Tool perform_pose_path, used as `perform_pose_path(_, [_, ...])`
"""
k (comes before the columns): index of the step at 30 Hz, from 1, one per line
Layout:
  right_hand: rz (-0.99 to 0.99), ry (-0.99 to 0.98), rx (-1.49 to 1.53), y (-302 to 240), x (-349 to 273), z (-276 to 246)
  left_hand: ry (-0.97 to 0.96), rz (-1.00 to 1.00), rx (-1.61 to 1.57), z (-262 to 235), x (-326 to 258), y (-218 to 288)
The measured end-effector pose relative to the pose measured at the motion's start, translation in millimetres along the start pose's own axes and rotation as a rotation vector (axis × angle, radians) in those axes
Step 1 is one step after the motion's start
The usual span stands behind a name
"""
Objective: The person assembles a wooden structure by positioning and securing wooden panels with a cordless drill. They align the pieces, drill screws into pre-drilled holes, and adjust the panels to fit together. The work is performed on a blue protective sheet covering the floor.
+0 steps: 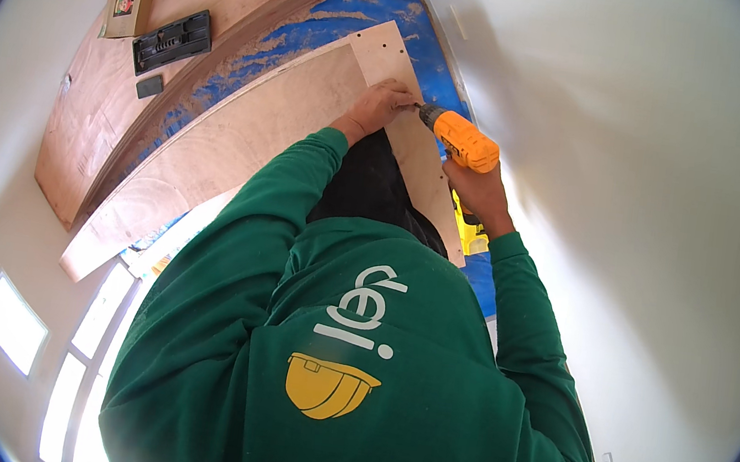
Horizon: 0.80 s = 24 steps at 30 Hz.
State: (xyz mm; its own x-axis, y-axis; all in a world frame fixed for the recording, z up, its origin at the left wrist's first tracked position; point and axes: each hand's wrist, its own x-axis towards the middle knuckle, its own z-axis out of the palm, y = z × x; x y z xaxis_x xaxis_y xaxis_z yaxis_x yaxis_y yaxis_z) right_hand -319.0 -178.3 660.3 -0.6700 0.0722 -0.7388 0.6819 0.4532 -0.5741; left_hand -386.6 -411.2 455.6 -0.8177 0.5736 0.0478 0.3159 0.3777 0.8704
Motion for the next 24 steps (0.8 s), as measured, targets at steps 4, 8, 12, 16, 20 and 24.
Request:
perform_pose_path(4, [0.034, 0.009, -0.102, -21, -5, -7, 0.007, 0.053, 0.003, 0, 1, 0])
perform_pose_path(8, [-0.106, 0.011, -0.295, -39, -5, -12, -0.025, 0.072, 0.015, -1, 0, -1])
perform_pose_path(12, [-0.098, 0.002, -0.317, -51, -6, -15, -0.066, 0.083, 0.026, -4, -1, -1])
perform_pose_path(16, [-0.078, -0.054, -0.366, -61, -8, -15, -0.071, 0.043, 0.018, -4, 0, -2])
perform_pose_path(20, [-0.029, -0.078, -0.416, -65, -11, -11, -0.068, 0.050, 0.045, 0, -1, -3])
perform_pose_path(24, [-0.046, -0.059, -0.425, -65, -7, -9, -0.074, 0.059, 0.047, 0, -2, -4])
